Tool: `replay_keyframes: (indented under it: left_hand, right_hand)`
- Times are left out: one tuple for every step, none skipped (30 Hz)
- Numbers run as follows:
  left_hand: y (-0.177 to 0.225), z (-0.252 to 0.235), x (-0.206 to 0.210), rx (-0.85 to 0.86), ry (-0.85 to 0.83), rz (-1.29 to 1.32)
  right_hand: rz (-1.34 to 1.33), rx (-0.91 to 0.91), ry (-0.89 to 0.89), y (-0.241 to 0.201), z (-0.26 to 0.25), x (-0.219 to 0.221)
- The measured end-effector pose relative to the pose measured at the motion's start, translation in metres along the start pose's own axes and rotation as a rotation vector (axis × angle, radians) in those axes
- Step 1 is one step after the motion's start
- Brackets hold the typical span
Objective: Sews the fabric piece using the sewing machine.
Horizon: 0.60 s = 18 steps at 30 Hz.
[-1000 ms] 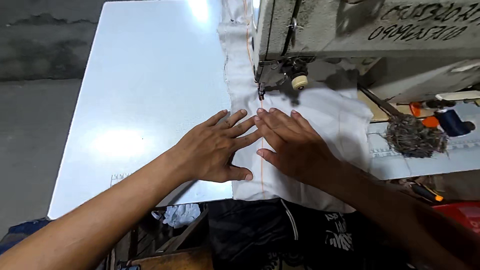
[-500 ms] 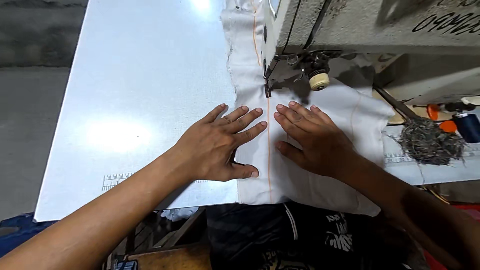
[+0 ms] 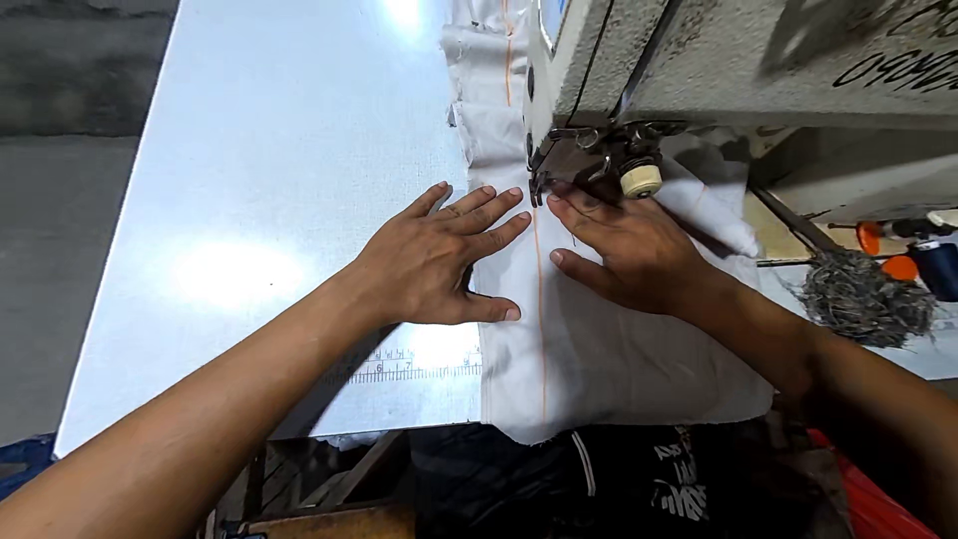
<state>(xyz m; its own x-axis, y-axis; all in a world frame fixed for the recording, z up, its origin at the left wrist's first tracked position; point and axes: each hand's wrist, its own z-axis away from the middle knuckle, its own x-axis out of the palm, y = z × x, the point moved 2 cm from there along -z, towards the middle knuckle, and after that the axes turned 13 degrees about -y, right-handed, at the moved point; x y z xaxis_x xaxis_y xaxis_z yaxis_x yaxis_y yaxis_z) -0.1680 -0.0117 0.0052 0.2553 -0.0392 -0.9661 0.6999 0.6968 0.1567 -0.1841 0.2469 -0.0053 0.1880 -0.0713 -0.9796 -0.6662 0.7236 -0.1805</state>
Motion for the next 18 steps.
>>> replay_keyframes:
  left_hand:
    - [-0.001, -0.002, -0.001, -0.004, -0.003, -0.003]
    - [-0.003, -0.004, -0.002, -0.007, -0.002, -0.002]
    - [-0.005, -0.006, -0.002, -0.008, -0.001, 0.0]
    - [-0.008, -0.007, -0.002, -0.008, 0.003, 0.008]
    - [-0.012, -0.009, -0.002, -0.007, 0.007, 0.019]
    - [-0.014, -0.011, -0.003, -0.009, 0.006, 0.028]
    - [-0.017, -0.014, -0.004, -0.015, -0.008, 0.032]
    - [-0.019, -0.016, -0.005, -0.02, -0.016, 0.033]
    - [-0.021, -0.018, -0.006, -0.023, -0.018, 0.036]
    - [-0.023, -0.019, -0.007, -0.025, -0.02, 0.039]
    - [-0.025, -0.021, -0.009, -0.028, -0.028, 0.043]
    - [-0.028, -0.023, -0.01, -0.029, -0.033, 0.047]
    - [-0.03, -0.025, -0.011, -0.027, -0.037, 0.049]
    - [-0.032, -0.027, -0.013, -0.025, -0.041, 0.047]
    - [-0.034, -0.028, -0.014, -0.024, -0.048, 0.045]
    - [-0.035, -0.03, -0.015, -0.025, -0.055, 0.046]
    - [-0.037, -0.031, -0.016, -0.027, -0.057, 0.046]
    - [-0.039, -0.032, -0.017, -0.029, -0.06, 0.046]
  right_hand:
    - [-0.009, 0.023, -0.03, 0.002, -0.003, -0.001]
    - [-0.026, 0.037, -0.047, 0.004, -0.005, -0.002]
    - [-0.046, 0.042, -0.052, 0.007, -0.008, -0.002]
    - [-0.062, 0.036, -0.033, 0.009, -0.01, -0.002]
    - [-0.066, 0.031, -0.012, 0.012, -0.012, -0.003]
    - [-0.06, 0.019, 0.005, 0.014, -0.014, -0.003]
    - [-0.052, 0.004, 0.013, 0.018, -0.017, -0.004]
    - [-0.054, -0.014, 0.013, 0.022, -0.019, -0.003]
    - [-0.06, -0.025, 0.009, 0.025, -0.021, -0.004]
    - [-0.075, -0.033, 0.004, 0.027, -0.023, -0.004]
    - [-0.093, -0.036, -0.002, 0.03, -0.025, -0.005]
    - [-0.11, -0.033, -0.005, 0.032, -0.027, -0.005]
    - [-0.133, -0.026, -0.014, 0.034, -0.029, -0.006]
    - [-0.159, -0.03, -0.008, 0.036, -0.031, -0.006]
    - [-0.172, -0.042, 0.004, 0.038, -0.034, -0.006]
    - [-0.173, -0.058, 0.023, 0.041, -0.036, -0.005]
    - [-0.169, -0.072, 0.033, 0.043, -0.04, -0.005]
    - [-0.165, -0.091, 0.045, 0.045, -0.043, -0.006]
